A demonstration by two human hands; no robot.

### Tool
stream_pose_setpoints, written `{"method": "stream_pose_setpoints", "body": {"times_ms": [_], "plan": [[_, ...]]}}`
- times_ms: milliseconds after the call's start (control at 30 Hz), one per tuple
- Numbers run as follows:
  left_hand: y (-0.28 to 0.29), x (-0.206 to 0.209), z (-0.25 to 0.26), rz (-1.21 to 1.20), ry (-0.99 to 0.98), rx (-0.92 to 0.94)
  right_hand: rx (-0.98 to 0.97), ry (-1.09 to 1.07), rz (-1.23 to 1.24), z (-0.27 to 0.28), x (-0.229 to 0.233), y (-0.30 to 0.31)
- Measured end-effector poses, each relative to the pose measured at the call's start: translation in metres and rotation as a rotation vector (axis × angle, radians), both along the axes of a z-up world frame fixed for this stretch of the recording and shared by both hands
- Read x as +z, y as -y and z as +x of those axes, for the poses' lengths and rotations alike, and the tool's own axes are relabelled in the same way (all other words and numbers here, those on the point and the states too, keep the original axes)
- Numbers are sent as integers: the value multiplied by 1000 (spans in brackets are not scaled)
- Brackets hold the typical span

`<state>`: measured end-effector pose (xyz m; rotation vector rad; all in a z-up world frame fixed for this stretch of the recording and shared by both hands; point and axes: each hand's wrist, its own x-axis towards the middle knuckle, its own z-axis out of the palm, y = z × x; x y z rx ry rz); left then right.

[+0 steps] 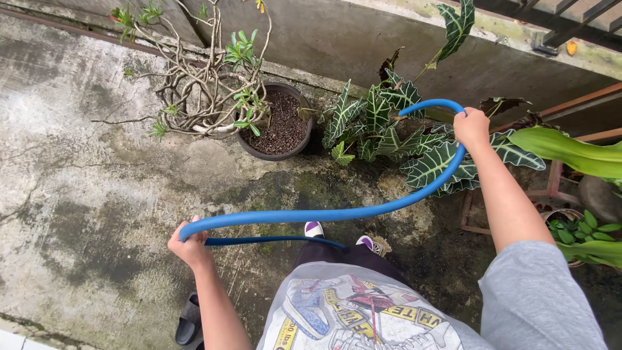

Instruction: Watering various potted plants in a garden using a blue hose

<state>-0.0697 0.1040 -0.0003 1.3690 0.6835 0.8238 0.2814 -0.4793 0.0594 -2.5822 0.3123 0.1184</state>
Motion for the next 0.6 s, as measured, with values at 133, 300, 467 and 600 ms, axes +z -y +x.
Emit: {"method": "stream_pose_setpoints", "body": {"times_ms": [133, 300, 467, 600], "plan": [[9, 10, 3, -15, 6, -34, -5, -6, -28, -18, 9, 2], [6, 2, 4, 17, -14, -44, -20, -9, -6, -31, 4, 5], [8, 2, 4, 29, -27, -32, -24, 10, 46, -27, -14, 17], [7, -1, 1, 41, -32, -8, -11, 28, 104, -22, -15, 9]]}}
